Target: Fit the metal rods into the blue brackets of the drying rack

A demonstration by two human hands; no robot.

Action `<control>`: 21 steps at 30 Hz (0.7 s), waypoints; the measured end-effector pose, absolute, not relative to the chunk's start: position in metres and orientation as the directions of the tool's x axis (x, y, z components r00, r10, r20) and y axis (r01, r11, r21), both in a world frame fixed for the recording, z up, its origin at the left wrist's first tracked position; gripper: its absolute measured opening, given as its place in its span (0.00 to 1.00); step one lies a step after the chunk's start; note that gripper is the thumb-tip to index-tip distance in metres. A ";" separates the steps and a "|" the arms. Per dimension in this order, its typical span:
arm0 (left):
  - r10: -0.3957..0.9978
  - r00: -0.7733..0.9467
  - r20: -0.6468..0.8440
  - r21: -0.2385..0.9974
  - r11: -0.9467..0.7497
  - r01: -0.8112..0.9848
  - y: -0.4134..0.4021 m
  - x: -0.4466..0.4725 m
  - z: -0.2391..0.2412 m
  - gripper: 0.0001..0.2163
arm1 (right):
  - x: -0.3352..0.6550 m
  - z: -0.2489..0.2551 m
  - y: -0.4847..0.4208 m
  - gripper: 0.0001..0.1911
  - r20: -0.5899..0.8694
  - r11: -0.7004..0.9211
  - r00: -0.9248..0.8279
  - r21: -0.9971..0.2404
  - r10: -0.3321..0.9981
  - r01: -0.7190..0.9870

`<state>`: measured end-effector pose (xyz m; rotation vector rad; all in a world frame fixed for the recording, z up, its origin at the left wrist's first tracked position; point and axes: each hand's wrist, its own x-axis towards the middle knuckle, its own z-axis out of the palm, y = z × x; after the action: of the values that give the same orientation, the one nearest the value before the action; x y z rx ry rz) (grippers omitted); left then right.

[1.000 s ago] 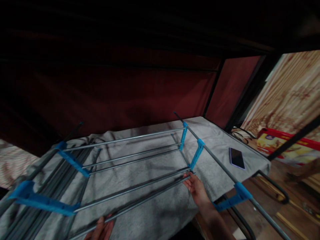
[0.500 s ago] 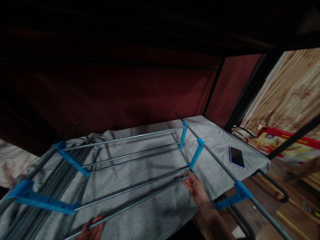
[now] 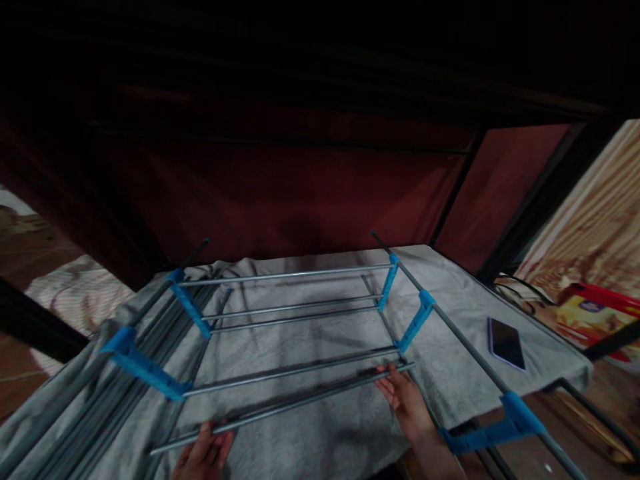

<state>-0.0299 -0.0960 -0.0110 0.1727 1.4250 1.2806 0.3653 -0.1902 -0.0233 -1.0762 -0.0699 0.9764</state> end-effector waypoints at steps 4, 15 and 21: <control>0.726 -0.306 -0.616 0.698 0.324 -0.638 -0.099 -0.024 0.011 0.11 | 0.371 -0.030 -0.195 0.28 -0.416 0.077 0.617 -0.786 0.668 -0.613; 0.754 -0.333 -0.567 0.680 0.200 -0.706 -0.110 -0.012 0.027 0.09 | 0.404 -0.052 -0.202 0.13 -0.541 -0.063 0.561 -0.753 0.627 -0.655; 0.767 -0.338 -0.545 0.674 0.161 -0.721 -0.119 -0.007 0.019 0.12 | 0.412 -0.057 -0.198 0.17 -0.531 -0.267 0.500 -0.820 0.684 -0.507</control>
<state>-0.0066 -0.1191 0.0191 0.0536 1.1713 1.5163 0.4117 -0.1978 -0.0569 -1.4441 -0.1645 1.1465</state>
